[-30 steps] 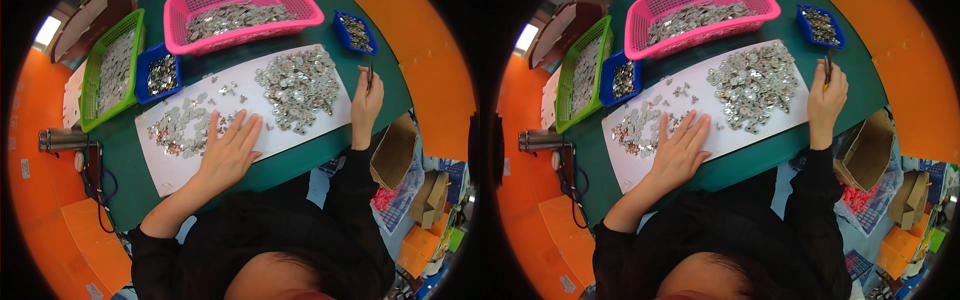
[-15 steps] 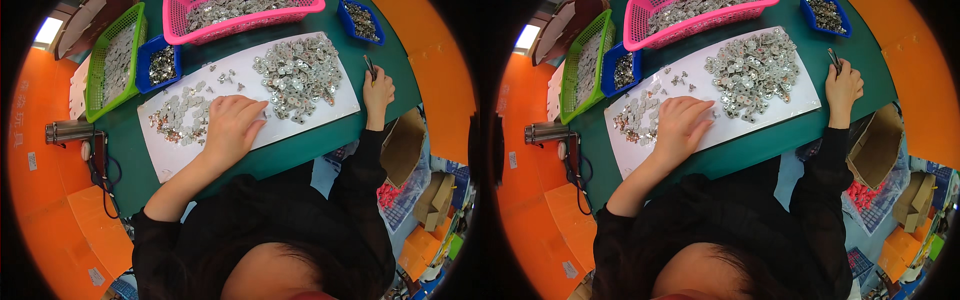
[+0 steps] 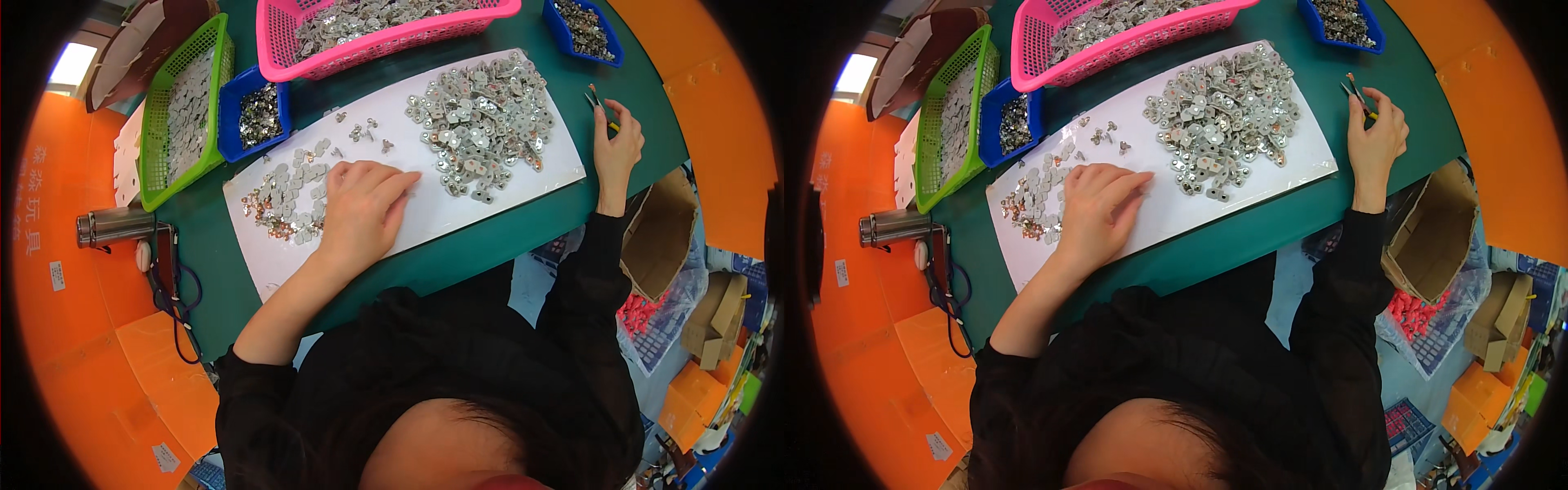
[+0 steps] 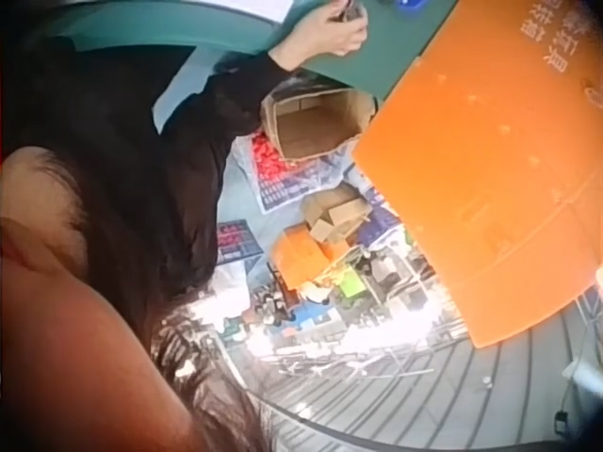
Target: Assembling small metal star-shaped toy components using pliers at a workbench.
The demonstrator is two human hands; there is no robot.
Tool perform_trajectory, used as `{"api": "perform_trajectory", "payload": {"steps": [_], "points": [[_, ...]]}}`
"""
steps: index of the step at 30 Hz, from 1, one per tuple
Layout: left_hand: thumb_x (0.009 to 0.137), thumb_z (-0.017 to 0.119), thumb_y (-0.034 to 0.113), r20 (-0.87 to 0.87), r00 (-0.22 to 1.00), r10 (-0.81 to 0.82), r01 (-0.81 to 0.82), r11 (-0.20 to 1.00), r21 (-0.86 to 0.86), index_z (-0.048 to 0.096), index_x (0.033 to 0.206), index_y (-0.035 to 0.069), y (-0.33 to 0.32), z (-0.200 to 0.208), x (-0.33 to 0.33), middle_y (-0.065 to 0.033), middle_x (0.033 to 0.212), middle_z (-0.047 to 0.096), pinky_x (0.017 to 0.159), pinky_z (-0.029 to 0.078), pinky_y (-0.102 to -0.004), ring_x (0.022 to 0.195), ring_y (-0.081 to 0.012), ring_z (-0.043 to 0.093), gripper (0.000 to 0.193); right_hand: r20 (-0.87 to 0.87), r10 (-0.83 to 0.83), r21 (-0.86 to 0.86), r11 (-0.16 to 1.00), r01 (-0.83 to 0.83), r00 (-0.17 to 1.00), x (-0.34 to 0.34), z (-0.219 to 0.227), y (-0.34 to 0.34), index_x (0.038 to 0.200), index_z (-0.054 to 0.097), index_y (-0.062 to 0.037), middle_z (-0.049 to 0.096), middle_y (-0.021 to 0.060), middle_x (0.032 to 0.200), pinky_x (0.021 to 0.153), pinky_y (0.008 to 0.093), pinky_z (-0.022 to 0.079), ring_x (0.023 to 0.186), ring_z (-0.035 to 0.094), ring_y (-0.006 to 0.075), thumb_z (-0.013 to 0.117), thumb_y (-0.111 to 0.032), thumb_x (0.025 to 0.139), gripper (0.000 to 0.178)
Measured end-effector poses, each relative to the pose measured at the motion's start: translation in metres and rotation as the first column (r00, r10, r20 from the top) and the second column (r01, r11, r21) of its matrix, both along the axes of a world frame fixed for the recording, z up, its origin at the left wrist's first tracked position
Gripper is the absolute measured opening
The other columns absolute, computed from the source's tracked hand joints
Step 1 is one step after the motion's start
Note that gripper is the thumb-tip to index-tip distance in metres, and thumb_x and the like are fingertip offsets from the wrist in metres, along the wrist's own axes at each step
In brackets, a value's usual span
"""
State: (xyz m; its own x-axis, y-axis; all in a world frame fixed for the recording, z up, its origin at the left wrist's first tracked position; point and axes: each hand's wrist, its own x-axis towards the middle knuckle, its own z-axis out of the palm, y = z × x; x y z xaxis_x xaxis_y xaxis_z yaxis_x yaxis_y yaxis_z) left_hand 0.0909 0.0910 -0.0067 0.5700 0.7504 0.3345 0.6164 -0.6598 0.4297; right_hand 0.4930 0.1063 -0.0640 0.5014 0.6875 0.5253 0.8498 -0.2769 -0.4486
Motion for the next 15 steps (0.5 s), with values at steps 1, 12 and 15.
{"api": "perform_trajectory", "payload": {"steps": [1,12,15], "points": [[0.078,0.068,0.001,-0.037,0.999,0.011,-0.009,0.999,0.039,0.071,0.106,0.010,0.000,0.002,-0.006,-0.0031,0.098,0.066,0.096,0.036,-0.0446,0.101,-0.0235,0.059,0.030,-0.006,0.009,0.008,1.000,-0.009,1.000,-0.002,0.002,0.000,0.116,0.067,-0.0196,0.061,0.0094,0.119,0.100,0.0460,0.037,0.116,0.052,0.0322,0.065,-0.041,0.094,0.031],[0.067,0.087,0.032,0.102,0.994,0.025,-0.014,0.995,-0.099,0.038,0.150,0.015,0.010,0.028,0.033,-0.0261,0.155,0.023,0.114,0.025,-0.0588,0.142,-0.0470,0.027,0.098,-0.097,0.626,0.032,0.779,-0.626,0.774,-0.086,0.053,0.007,0.135,0.055,-0.0058,0.052,0.0172,0.138,0.113,0.0414,0.032,0.134,0.045,0.0344,0.052,-0.025,0.100,0.040],[0.059,0.091,0.045,-0.053,0.998,0.020,-0.025,0.996,-0.082,0.023,0.158,0.018,0.026,0.004,0.070,-0.0314,0.161,0.005,0.116,0.020,-0.0622,0.146,-0.0548,0.012,0.124,-0.057,0.685,-0.016,0.727,-0.687,0.726,-0.090,0.048,0.034,0.141,0.052,-0.0090,0.047,0.0181,0.146,0.115,0.0422,0.030,0.139,0.040,0.0362,0.051,-0.025,0.101,0.043]]}}
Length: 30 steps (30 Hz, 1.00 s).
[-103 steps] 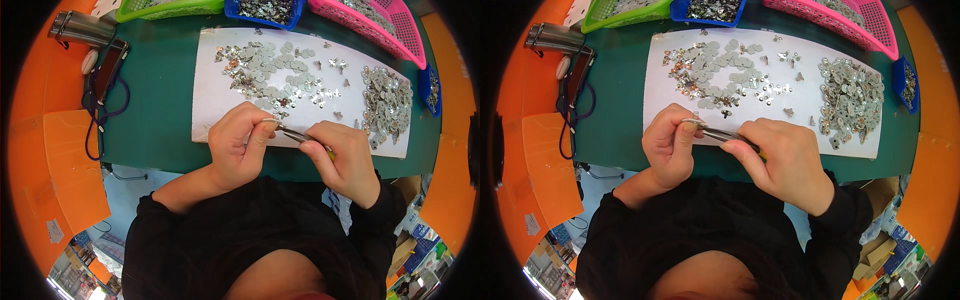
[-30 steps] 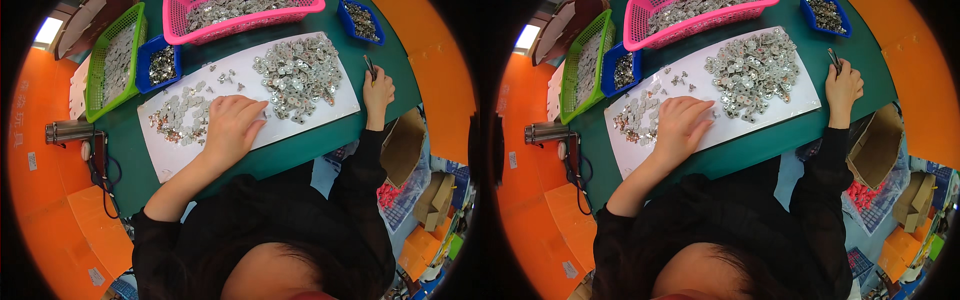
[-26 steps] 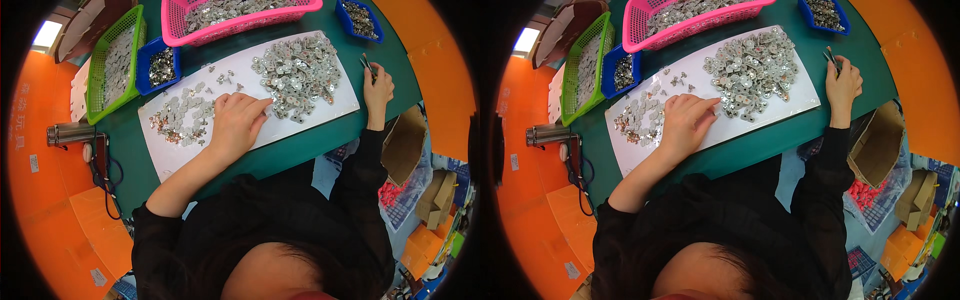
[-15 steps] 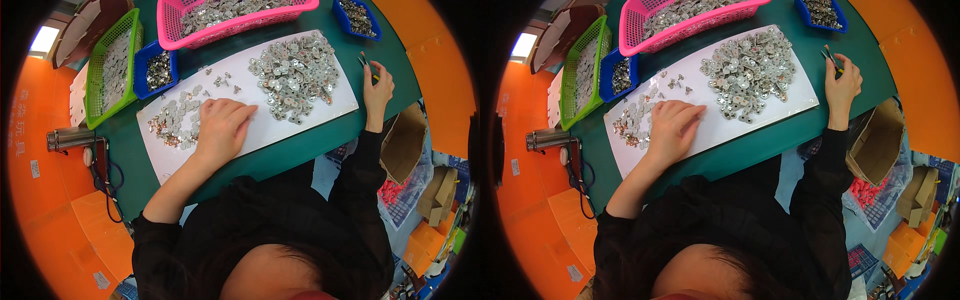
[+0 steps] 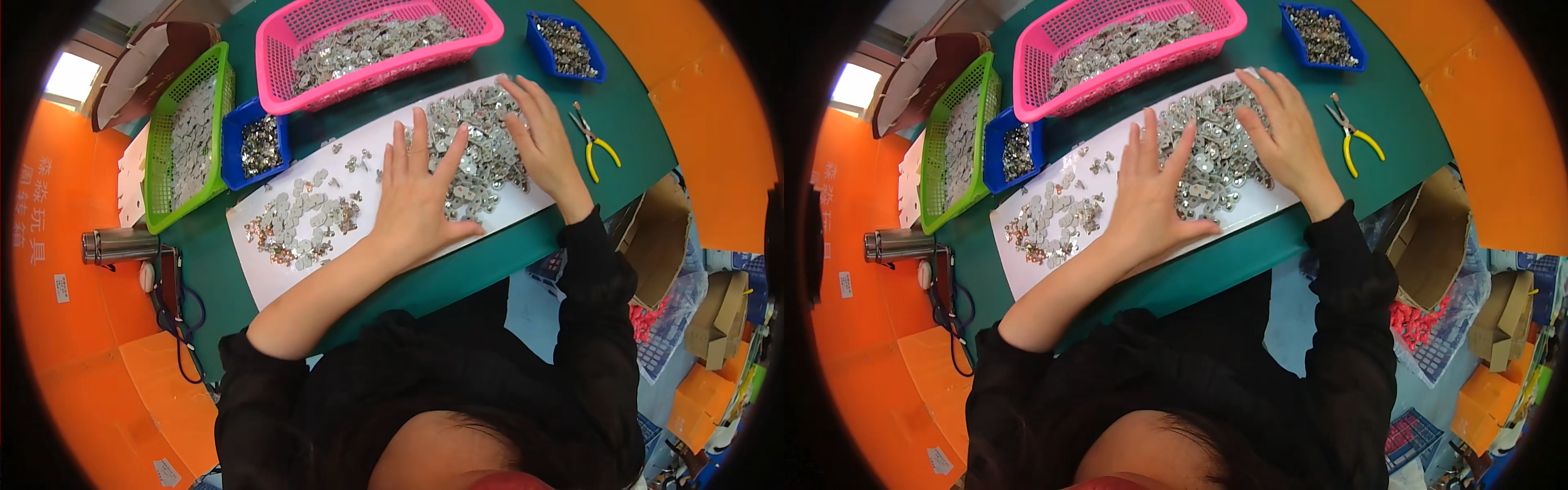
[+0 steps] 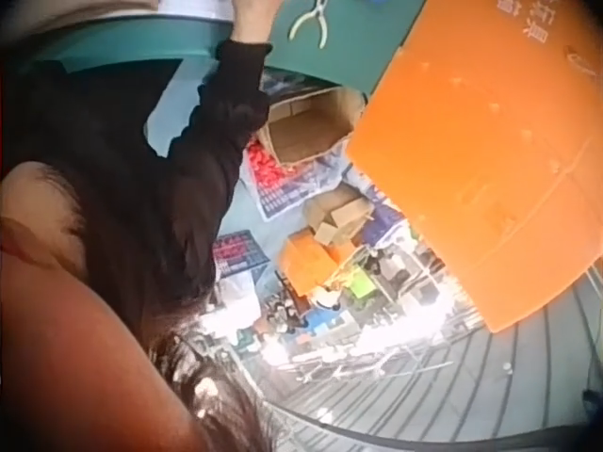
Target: Assembling small metal star-shaped toy components using pliers at a workbench.
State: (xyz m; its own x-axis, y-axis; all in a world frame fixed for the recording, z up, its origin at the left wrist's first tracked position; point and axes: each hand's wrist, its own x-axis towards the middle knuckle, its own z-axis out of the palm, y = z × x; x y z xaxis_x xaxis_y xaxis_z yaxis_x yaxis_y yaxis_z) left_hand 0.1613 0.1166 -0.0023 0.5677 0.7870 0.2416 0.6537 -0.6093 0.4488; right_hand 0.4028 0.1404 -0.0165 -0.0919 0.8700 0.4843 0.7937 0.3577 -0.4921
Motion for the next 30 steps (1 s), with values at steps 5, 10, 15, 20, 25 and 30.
{"api": "perform_trajectory", "payload": {"steps": [5,10,15,20,25,30], "points": [[0.060,0.087,0.056,-0.060,0.996,0.063,-0.066,0.997,-0.050,0.018,0.160,0.021,0.017,-0.016,0.025,-0.0350,0.160,0.002,0.116,0.014,-0.0646,0.145,-0.0595,0.007,0.126,0.073,0.031,-0.058,0.998,-0.026,0.997,-0.004,-0.016,0.029,0.140,0.054,-0.0123,0.049,0.0184,0.146,0.117,0.0443,0.028,0.140,0.038,0.0382,0.048,-0.030,0.102,0.042],[0.068,0.084,0.049,0.040,0.995,0.089,-0.089,0.996,0.004,0.025,0.156,0.012,0.028,-0.024,0.033,-0.0333,0.158,0.016,0.118,0.017,-0.0590,0.146,-0.0524,0.015,0.112,-0.015,0.169,-0.092,0.981,-0.169,0.986,-0.029,-0.009,0.026,0.131,0.062,-0.0084,0.058,0.0167,0.135,0.113,0.0430,0.034,0.134,0.045,0.0357,0.046,-0.031,0.103,0.040],[0.070,0.081,0.042,0.103,0.987,0.124,-0.125,0.992,0.002,0.028,0.153,0.010,0.035,-0.025,0.037,-0.0312,0.155,0.025,0.119,0.021,-0.0533,0.144,-0.0491,0.022,0.104,-0.197,0.164,-0.021,0.985,-0.171,0.967,-0.040,-0.012,0.026,0.122,0.067,-0.0036,0.064,0.0167,0.122,0.104,0.0421,0.041,0.120,0.054,0.0342,0.051,-0.030,0.101,0.037],[0.081,0.070,0.023,0.358,0.922,0.148,-0.143,0.989,-0.041,0.041,0.144,0.001,0.042,-0.031,0.052,-0.0277,0.144,0.041,0.115,0.031,-0.0491,0.136,-0.0454,0.037,0.074,-0.382,-0.012,-0.070,0.997,-0.016,0.924,-0.053,-0.011,0.025,0.108,0.071,-0.0002,0.069,0.0158,0.112,0.099,0.0400,0.045,0.112,0.059,0.0330,0.051,-0.026,0.101,0.033],[0.090,0.055,0.011,0.541,0.808,0.233,-0.181,0.972,-0.149,0.046,0.141,0.000,0.047,-0.033,0.066,-0.0264,0.142,0.044,0.113,0.034,-0.0459,0.133,-0.0425,0.042,0.053,-0.477,-0.111,-0.092,0.993,0.076,0.872,-0.067,-0.023,0.031,0.108,0.070,0.0020,0.069,0.0178,0.113,0.096,0.0405,0.047,0.110,0.061,0.0344,0.051,-0.026,0.101,0.034],[0.098,0.046,0.012,0.700,0.638,0.320,-0.217,0.947,-0.236,0.053,0.136,-0.002,0.051,-0.033,0.076,-0.0231,0.142,0.046,0.109,0.039,-0.0420,0.131,-0.0387,0.047,0.041,-0.769,-0.217,-0.282,0.959,-0.015,0.601,-0.077,-0.024,0.042,0.103,0.070,0.0023,0.072,0.0139,0.090,0.076,0.0327,0.050,0.085,0.065,0.0184,0.049,-0.028,0.103,0.037]]}}
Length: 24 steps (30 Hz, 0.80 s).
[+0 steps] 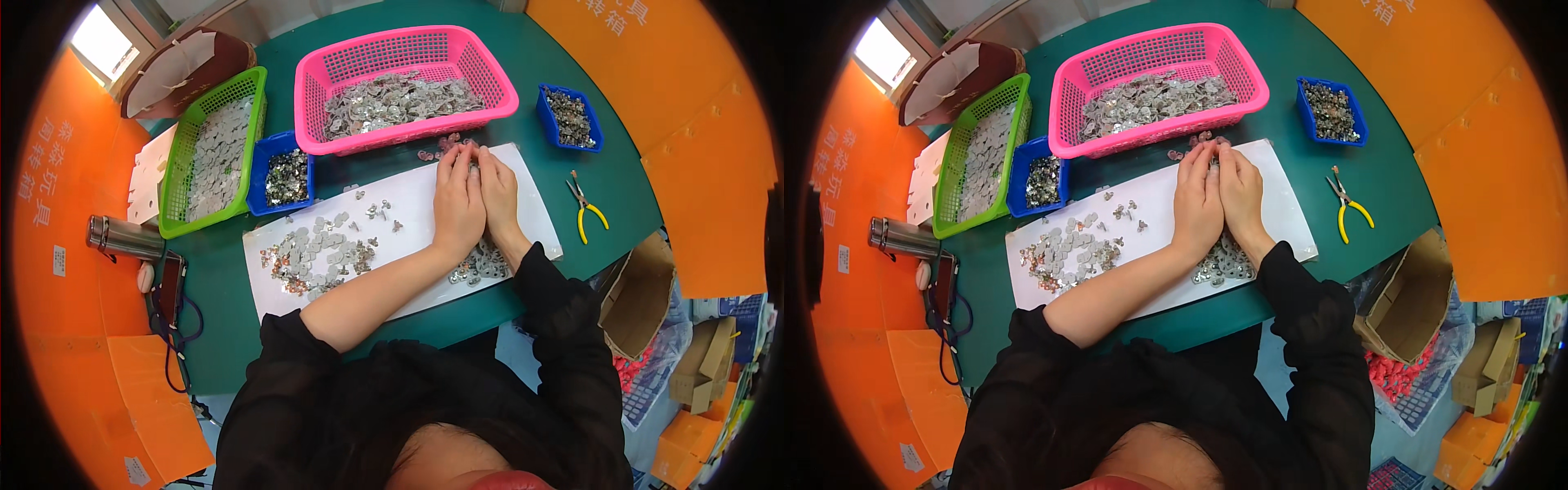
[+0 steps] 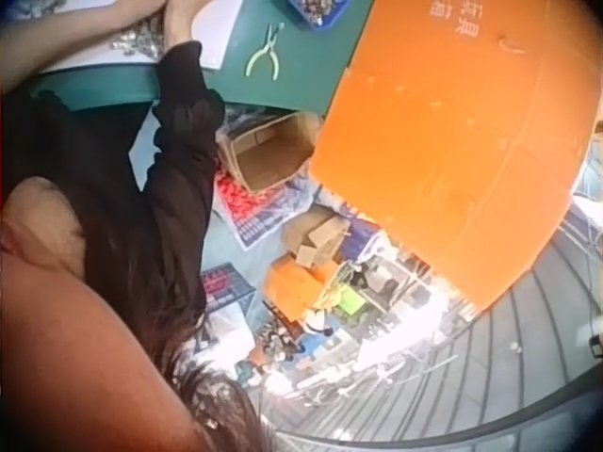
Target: Assembling small metal star-shaped toy components using pliers at a workbench.
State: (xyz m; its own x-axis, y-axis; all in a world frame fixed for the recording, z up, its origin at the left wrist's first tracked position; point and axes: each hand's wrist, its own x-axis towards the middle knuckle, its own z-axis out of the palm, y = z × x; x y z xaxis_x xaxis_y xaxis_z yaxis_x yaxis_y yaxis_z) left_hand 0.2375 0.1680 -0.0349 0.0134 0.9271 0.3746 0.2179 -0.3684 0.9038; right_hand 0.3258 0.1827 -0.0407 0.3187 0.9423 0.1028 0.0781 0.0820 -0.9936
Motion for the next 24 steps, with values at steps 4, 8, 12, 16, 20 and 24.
{"api": "perform_trajectory", "payload": {"steps": [4,8,12,16,20,24], "points": [[0.100,0.046,0.014,0.078,0.996,0.035,-0.034,0.999,-0.009,0.059,0.132,-0.002,0.006,0.002,0.003,-0.0226,0.140,0.050,0.107,0.041,-0.0407,0.129,-0.0369,0.050,0.038,-0.117,0.011,0.017,1.000,-0.009,0.993,-0.005,0.003,0.004,0.102,0.071,0.0019,0.070,0.0079,0.081,0.069,0.0288,0.047,0.078,0.060,0.0103,0.050,-0.027,0.104,0.037],[0.100,0.050,0.015,0.166,0.984,0.058,-0.058,0.998,-0.007,0.064,0.125,-0.002,0.009,0.002,0.004,-0.0212,0.134,0.058,0.104,0.044,-0.0392,0.123,-0.0347,0.057,0.034,-0.273,-0.019,0.031,0.999,0.029,0.962,-0.013,0.014,0.002,0.101,0.071,0.0042,0.069,0.0049,0.088,0.070,0.0260,0.047,0.081,0.059,0.0088,0.051,-0.025,0.104,0.036],[0.099,0.053,0.011,0.275,0.961,0.008,-0.007,1.000,-0.006,0.067,0.120,-0.002,0.010,0.008,0.011,-0.0173,0.127,0.064,0.105,0.044,-0.0359,0.122,-0.0280,0.059,0.028,-0.391,-0.067,0.053,0.994,0.095,0.918,-0.007,0.011,0.001,0.103,0.070,0.0059,0.069,0.0055,0.096,0.074,0.0253,0.048,0.086,0.060,0.0101,0.053,-0.023,0.103,0.033],[0.097,0.056,0.009,0.274,0.961,-0.025,0.015,0.999,0.037,0.070,0.113,-0.002,0.013,0.016,0.011,-0.0166,0.120,0.068,0.100,0.048,-0.0355,0.116,-0.0274,0.063,0.024,-0.531,-0.107,0.050,0.986,0.157,0.841,-0.011,0.025,-0.007,0.111,0.069,0.0039,0.069,0.0062,0.104,0.082,0.0262,0.050,0.093,0.063,0.0128,0.053,-0.022,0.103,0.031],[0.094,0.059,0.008,0.246,0.966,-0.078,0.055,0.994,0.099,0.071,0.111,-0.001,0.012,0.037,0.017,-0.0177,0.118,0.069,0.096,0.050,-0.0358,0.111,-0.0291,0.066,0.023,-0.559,-0.151,0.095,0.965,0.244,0.815,-0.008,0.036,-0.008,0.113,0.068,0.0025,0.068,0.0053,0.104,0.080,0.0260,0.050,0.094,0.062,0.0120,0.051,-0.024,0.104,0.032],[0.094,0.059,0.009,0.225,0.971,-0.078,0.026,0.974,0.223,0.071,0.110,-0.001,0.031,0.061,0.020,-0.0180,0.116,0.069,0.092,0.052,-0.0356,0.108,-0.0302,0.068,0.023,-0.532,-0.123,0.138,0.964,0.229,0.838,-0.004,0.063,0.005,0.109,0.068,0.0001,0.068,0.0040,0.098,0.075,0.0266,0.050,0.089,0.063,0.0123,0.052,-0.025,0.104,0.031]]}}
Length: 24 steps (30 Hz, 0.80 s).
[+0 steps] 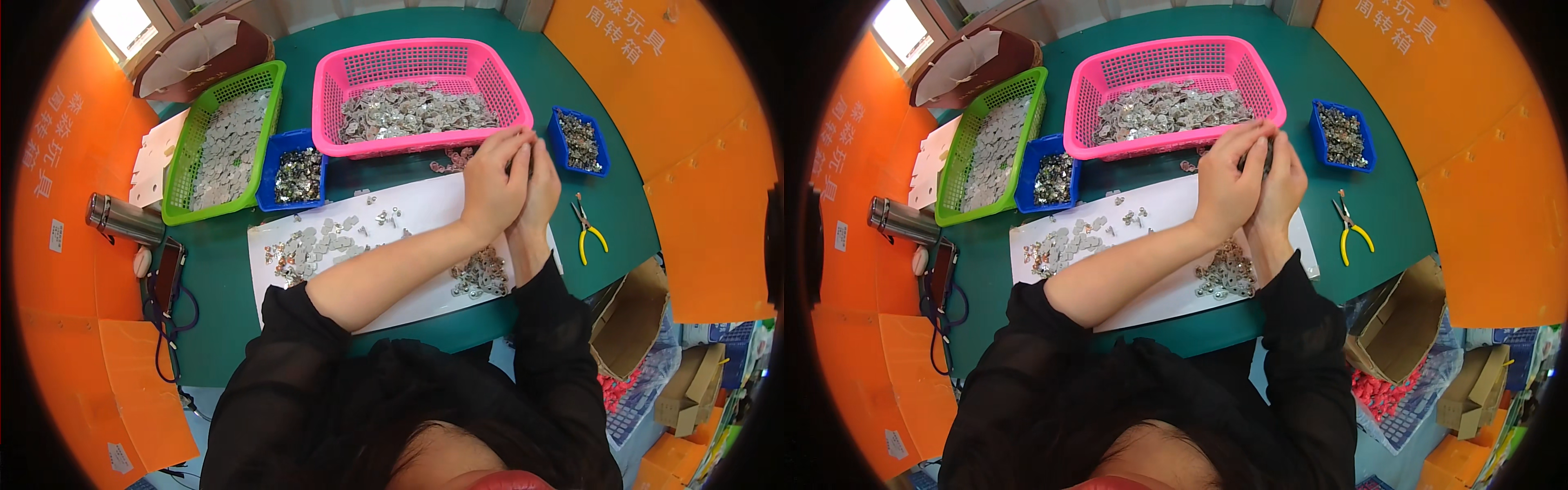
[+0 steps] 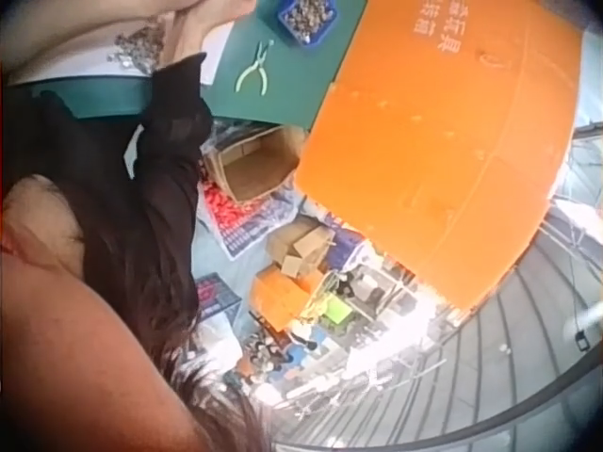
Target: Assembling small metal star-shaped toy components using pliers at a workbench.
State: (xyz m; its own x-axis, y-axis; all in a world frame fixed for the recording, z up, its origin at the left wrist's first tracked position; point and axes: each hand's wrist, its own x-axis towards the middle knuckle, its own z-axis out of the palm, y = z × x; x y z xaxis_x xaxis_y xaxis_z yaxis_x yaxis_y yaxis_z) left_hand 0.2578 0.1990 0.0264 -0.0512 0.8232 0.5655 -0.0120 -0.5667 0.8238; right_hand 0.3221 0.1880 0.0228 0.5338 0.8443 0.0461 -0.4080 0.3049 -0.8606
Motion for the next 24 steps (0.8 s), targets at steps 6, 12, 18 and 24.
{"api": "perform_trajectory", "payload": {"steps": [6,12,18,24], "points": [[0.095,0.058,0.014,-0.055,0.995,0.085,-0.086,0.996,-0.019,0.073,0.108,0.001,0.064,0.032,-0.013,-0.0166,0.108,0.072,0.088,0.053,-0.0353,0.101,-0.0261,0.070,0.023,-0.146,0.082,0.065,0.995,-0.073,0.986,-0.009,0.022,0.083,0.109,0.068,-0.0058,0.068,0.0042,0.099,0.076,0.0270,0.053,0.089,0.064,0.0137,0.054,-0.026,0.103,0.025],[0.097,0.057,0.016,-0.048,0.992,0.117,-0.126,0.942,-0.310,0.073,0.108,0.001,0.149,0.008,-0.060,-0.0123,0.099,0.074,0.081,0.052,-0.0313,0.091,-0.0206,0.069,0.025,-0.218,0.277,-0.042,0.955,-0.293,0.936,-0.057,0.002,0.162,0.104,0.074,-0.0044,0.070,0.0054,0.096,0.074,0.0320,0.050,0.083,0.063,0.0147,0.060,-0.021,0.096,0.023],[0.103,0.048,0.024,0.078,0.983,-0.167,0.180,0.778,-0.601,0.068,0.115,0.006,0.174,-0.009,-0.114,-0.0066,0.103,0.070,0.075,0.049,-0.0298,0.086,-0.0163,0.064,0.029,-0.034,0.534,-0.221,0.820,-0.528,0.845,-0.059,0.010,0.149,0.114,0.070,-0.0057,0.068,0.0042,0.103,0.082,0.0329,0.047,0.090,0.060,0.0152,0.053,-0.029,0.101,0.032],[0.098,0.056,0.039,-0.358,0.883,-0.303,0.084,0.854,-0.514,0.069,0.119,0.010,0.141,0.039,-0.132,-0.0063,0.106,0.070,0.092,0.048,-0.0355,0.104,-0.0205,0.064,0.037,0.559,0.476,-0.119,0.856,-0.503,0.678,-0.009,0.035,0.105,0.121,0.069,-0.0065,0.068,0.0033,0.113,0.094,0.0302,0.042,0.107,0.060,0.0135,0.051,-0.031,0.104,0.034]]}}
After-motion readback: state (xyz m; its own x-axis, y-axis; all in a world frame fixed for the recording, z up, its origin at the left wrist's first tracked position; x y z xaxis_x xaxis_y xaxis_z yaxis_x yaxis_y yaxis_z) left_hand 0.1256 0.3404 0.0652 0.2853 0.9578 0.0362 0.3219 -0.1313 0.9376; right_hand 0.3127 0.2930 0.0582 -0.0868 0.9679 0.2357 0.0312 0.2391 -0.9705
